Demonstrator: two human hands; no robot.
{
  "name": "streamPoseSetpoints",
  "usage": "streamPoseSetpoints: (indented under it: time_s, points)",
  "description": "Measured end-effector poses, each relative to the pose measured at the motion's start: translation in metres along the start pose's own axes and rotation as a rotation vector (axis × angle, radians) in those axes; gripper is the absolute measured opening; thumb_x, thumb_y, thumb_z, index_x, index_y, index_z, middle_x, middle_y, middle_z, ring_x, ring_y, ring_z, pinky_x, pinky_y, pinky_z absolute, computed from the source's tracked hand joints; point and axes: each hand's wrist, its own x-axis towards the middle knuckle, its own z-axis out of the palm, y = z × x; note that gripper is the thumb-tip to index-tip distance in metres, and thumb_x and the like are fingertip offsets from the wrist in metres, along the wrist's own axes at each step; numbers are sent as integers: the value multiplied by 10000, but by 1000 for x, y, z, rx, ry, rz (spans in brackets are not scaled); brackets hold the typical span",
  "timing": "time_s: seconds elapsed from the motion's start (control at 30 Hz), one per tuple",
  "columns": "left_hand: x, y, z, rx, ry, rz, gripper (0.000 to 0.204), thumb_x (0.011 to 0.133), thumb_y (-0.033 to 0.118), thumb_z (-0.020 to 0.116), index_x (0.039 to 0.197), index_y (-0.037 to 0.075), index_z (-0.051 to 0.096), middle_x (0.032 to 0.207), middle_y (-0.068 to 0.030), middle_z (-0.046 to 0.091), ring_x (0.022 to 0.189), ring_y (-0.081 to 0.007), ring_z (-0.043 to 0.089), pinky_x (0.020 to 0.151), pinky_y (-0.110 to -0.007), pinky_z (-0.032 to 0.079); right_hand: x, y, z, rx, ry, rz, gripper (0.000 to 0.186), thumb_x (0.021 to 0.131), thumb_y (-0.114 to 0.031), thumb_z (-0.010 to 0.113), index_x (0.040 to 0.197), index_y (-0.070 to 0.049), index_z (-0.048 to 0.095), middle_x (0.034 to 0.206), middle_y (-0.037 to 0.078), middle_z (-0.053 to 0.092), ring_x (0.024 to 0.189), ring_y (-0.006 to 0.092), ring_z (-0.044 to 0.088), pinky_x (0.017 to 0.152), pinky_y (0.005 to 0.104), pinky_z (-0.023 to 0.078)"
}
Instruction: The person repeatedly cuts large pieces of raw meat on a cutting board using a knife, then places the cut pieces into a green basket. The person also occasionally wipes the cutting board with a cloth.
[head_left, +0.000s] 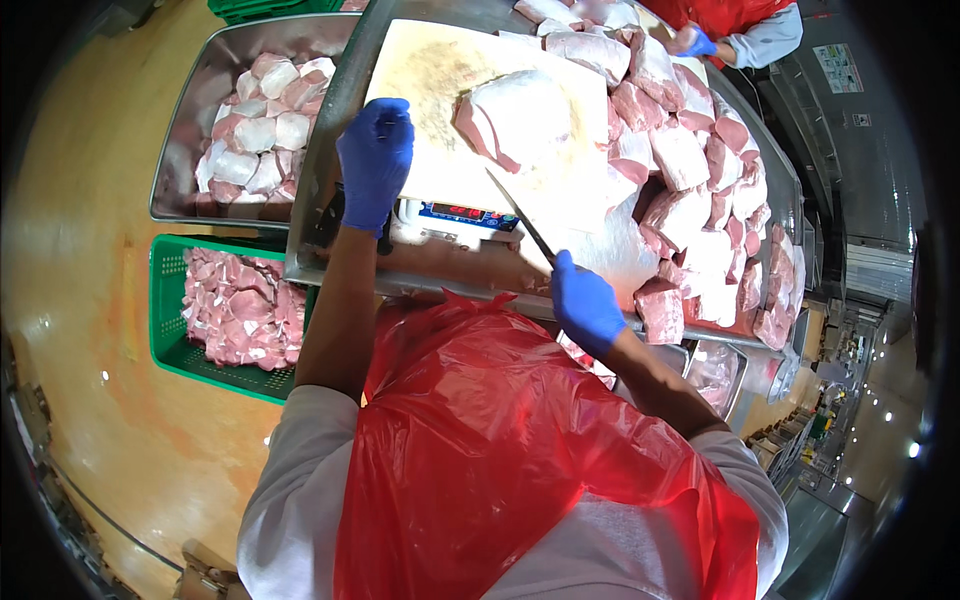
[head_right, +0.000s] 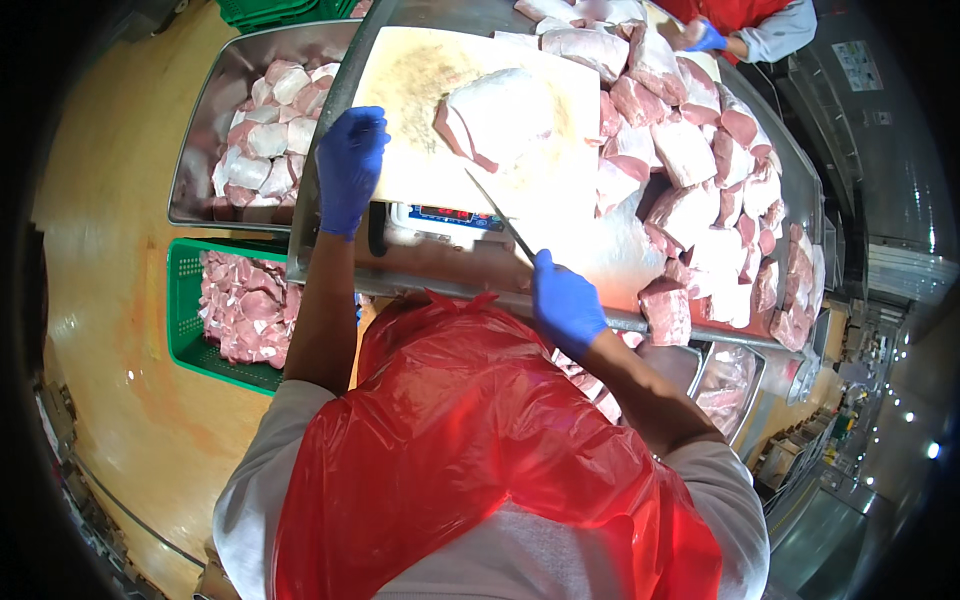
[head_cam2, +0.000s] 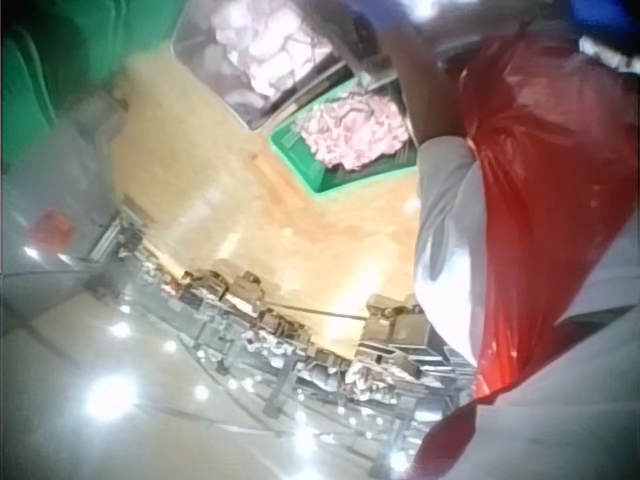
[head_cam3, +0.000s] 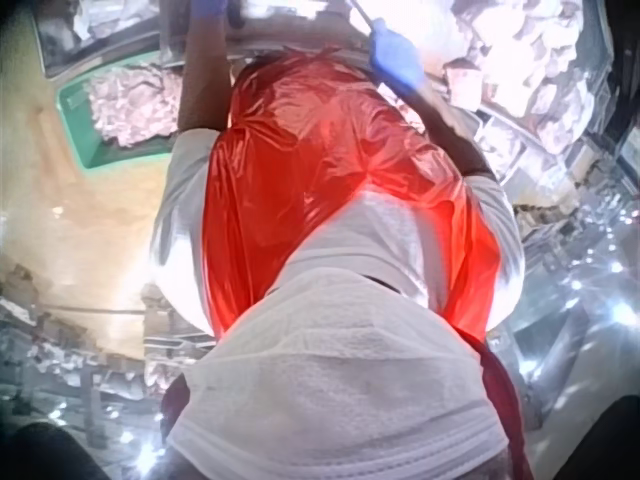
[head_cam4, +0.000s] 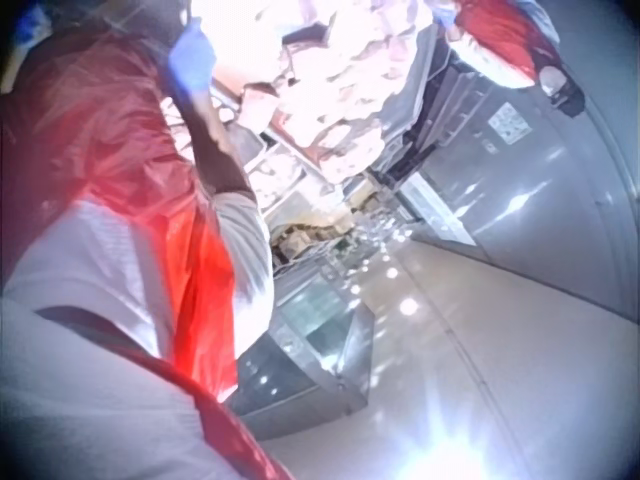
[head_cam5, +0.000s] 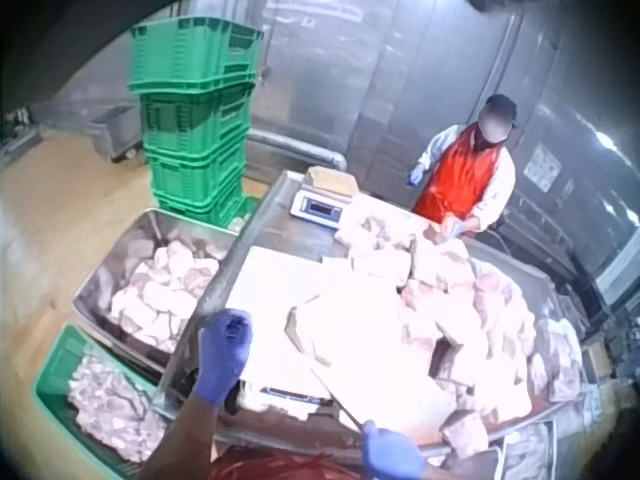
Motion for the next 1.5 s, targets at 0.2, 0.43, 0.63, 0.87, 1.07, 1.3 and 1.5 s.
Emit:
streamPoseSetpoints:
  time_s: [0.2,0.43,0.63,0.87,1.07,1.3,1.5]
  points:
    - [-15,42,53,255,-223,248,295,793,34,732,1077,22,653,993,-156,683,763,-232,691,727,-298,552,34,-15,-31,47,263,-72,173,981,-98,501,1060,26,411,702,308,599,627,508,588,531,582,436]
    - [13,-16,50,179,-63,29,182,704,99,758,823,15,649,785,-121,671,680,-234,662,641,-319,517,133,-90,-40,13,250,-74,257,947,-153,495,1058,79,486,779,282,662,751,453,670,683,519,542]
    - [9,-17,43,319,77,278,180,702,158,775,770,39,658,724,-84,662,642,-191,650,648,-308,511,117,-66,-17,-170,97,-111,244,911,-104,527,1083,61,476,804,260,674,765,420,687,680,486,561]
    - [-11,-25,-107,-73,8,-127,94,812,59,689,805,66,596,735,57,512,683,-47,434,594,-228,370,5,17,-50,-375,-193,26,291,901,-117,597,1136,16,490,785,219,674,736,403,689,612,493,542]
    - [-82,-98,-324,1125,31,-346,318,884,40,627,1195,-22,642,1042,-81,701,935,-199,644,817,-345,530,-19,53,-32,192,233,185,163,991,-153,552,1037,0,517,796,303,627,732,484,617,584,533,477]
    - [51,0,-129,335,-162,-12,383,941,123,643,1296,-14,597,1220,-110,649,1093,-182,613,983,-315,471,57,40,-34,1161,451,191,190,1042,-200,511,1019,-13,538,712,39,558,558,117,553,496,276,499]
    - [124,24,20,26,-581,-79,445,922,201,666,1299,-15,571,1175,-111,638,1064,-185,605,925,-320,498,66,33,-40,1395,484,119,191,1050,-188,503,1028,-2,540,779,66,583,634,140,595,580,295,546]
